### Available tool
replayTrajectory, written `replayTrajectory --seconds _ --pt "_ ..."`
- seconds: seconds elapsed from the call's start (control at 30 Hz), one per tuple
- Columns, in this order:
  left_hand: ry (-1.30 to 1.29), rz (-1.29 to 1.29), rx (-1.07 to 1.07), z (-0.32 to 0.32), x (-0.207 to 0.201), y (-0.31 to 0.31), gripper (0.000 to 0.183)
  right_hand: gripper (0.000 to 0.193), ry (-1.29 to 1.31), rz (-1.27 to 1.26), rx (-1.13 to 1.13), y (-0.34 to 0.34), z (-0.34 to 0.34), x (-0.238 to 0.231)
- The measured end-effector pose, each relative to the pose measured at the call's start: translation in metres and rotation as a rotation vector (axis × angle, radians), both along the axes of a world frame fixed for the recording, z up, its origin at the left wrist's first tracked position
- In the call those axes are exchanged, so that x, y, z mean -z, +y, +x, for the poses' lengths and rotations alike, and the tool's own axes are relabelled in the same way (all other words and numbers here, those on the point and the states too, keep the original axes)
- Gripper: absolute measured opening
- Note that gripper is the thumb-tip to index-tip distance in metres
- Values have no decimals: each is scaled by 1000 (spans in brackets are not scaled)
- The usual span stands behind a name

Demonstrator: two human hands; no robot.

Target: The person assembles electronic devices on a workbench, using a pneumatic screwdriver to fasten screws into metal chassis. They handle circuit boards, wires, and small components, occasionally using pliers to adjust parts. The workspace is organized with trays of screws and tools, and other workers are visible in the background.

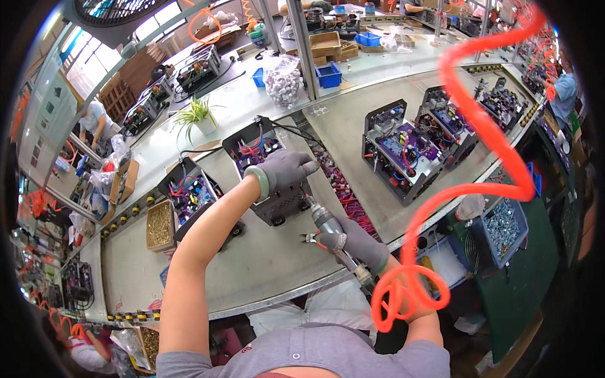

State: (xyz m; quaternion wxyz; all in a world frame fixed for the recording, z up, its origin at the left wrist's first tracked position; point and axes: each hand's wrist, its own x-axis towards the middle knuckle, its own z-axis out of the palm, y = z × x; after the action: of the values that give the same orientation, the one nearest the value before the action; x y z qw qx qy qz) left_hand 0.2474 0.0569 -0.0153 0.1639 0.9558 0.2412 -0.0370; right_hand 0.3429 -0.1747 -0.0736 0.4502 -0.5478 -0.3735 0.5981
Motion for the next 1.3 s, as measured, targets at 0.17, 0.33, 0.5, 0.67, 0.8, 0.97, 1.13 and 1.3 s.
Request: replayTrajectory --seconds 0.17,0.33,0.5,0.67,0.8,0.97,1.13,1.3 --pt "-700 506 188 -17 6 -22 33 52 20 87 24 -30 -3 13" --pt "-623 -25 -233 -54 23 -79 31 66 69 -32 -21 -54 -3 0" --pt "-407 -509 -298 -65 37 -75 35 70 32 -38 -25 -59 -13 -11" --pt "-485 -1165 -536 -70 45 -81 27 70 70 -44 6 -62 -20 -8" --pt "-756 -1465 -712 -69 57 -105 23 71 72 -28 11 -62 -24 -13" --pt "-868 -1386 -730 -67 61 -113 20 79 -537 91 -34 -59 -25 -6" --pt "-848 -1235 -743 -69 63 -111 19 77 -727 89 -80 -54 -24 -11" --pt "-969 -1355 -671 -69 72 -118 24 64 860 -119 -49 -62 -23 18"
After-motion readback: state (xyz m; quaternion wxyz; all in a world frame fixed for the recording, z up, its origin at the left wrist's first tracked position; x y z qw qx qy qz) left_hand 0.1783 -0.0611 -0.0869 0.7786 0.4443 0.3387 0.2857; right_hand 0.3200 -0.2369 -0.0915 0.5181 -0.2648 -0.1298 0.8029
